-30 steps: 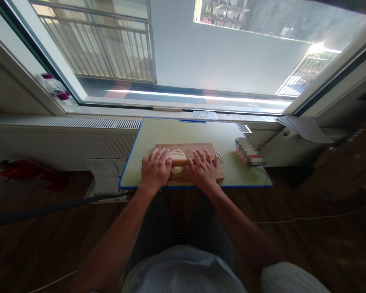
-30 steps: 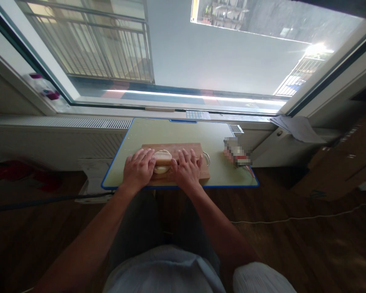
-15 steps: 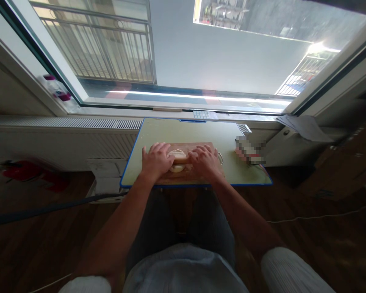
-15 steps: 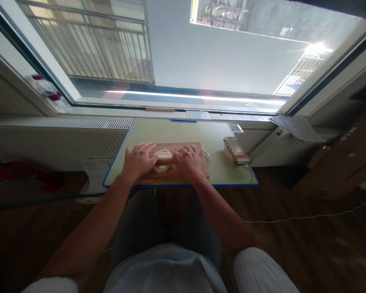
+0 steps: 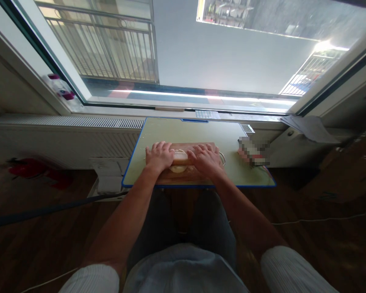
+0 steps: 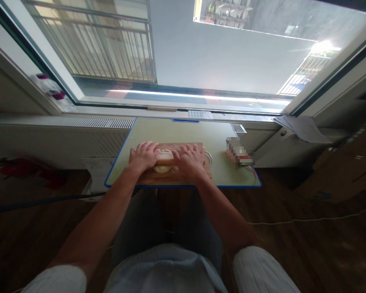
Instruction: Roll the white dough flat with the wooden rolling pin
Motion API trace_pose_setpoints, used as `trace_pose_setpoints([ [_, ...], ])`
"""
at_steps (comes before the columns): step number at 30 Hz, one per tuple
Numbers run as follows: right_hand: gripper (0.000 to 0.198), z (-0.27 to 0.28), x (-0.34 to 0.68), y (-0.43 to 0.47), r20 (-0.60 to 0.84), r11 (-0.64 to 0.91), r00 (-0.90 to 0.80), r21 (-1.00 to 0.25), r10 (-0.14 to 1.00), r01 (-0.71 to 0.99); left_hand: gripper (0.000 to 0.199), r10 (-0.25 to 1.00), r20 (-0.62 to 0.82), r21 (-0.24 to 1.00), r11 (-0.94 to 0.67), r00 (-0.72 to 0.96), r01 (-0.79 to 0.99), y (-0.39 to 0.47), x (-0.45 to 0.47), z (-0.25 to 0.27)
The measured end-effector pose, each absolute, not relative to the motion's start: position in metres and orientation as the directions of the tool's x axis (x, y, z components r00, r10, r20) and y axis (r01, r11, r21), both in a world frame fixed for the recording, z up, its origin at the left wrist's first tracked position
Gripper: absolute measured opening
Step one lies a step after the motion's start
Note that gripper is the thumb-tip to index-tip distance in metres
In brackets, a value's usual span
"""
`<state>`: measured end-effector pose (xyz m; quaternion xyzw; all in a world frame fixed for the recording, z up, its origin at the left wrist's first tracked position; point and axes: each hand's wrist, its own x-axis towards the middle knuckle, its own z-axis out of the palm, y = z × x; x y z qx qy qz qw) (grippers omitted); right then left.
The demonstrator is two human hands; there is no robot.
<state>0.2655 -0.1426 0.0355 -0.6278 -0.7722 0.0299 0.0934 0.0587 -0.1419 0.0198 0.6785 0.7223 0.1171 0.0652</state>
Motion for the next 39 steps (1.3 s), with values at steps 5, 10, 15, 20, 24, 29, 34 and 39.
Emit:
trace_pose_setpoints([
  [5, 0.060, 0.028, 0.268, -0.158, 0.167, 0.218, -0.192, -0.152, 0.967, 0.964, 0.054, 0.993, 0.094, 0.253, 0.051, -0.077, 0.966, -0.145, 0.059, 0.018],
  [10, 0.060, 0.018, 0.270, -0.156, 0.230, 0.174, -0.132, -0.170, 0.964, 0.970, 0.055, 0.994, 0.082, 0.253, 0.055, -0.078, 0.966, -0.140, 0.058, 0.017],
  [15, 0.059, 0.025, 0.271, -0.146, 0.206, 0.213, -0.181, -0.150, 0.962, 0.965, 0.056, 0.996, 0.025, 0.264, 0.080, -0.090, 0.961, -0.130, 0.058, 0.021],
  [20, 0.058, 0.026, 0.271, -0.132, 0.180, 0.217, -0.189, -0.155, 0.965, 0.964, 0.057, 0.995, 0.002, 0.294, 0.095, -0.100, 0.951, -0.119, 0.057, 0.024],
  [24, 0.060, 0.023, 0.271, -0.120, 0.170, 0.220, -0.198, -0.125, 0.965, 0.967, 0.054, 0.994, -0.011, 0.291, 0.110, -0.111, 0.950, -0.111, 0.056, 0.025],
  [29, 0.058, 0.024, 0.270, -0.106, 0.140, 0.242, -0.224, -0.128, 0.965, 0.962, 0.050, 0.992, 0.007, 0.289, 0.121, -0.129, 0.950, -0.101, 0.057, 0.027],
  [34, 0.057, 0.023, 0.267, -0.088, 0.101, 0.200, -0.186, -0.161, 0.977, 0.966, 0.046, 0.987, 0.053, 0.265, 0.133, -0.152, 0.955, -0.094, 0.056, 0.027],
  [39, 0.058, 0.020, 0.265, -0.075, 0.092, 0.174, -0.158, -0.216, 0.983, 0.961, 0.046, 0.984, 0.071, 0.268, 0.139, -0.164, 0.953, -0.086, 0.055, 0.028],
])
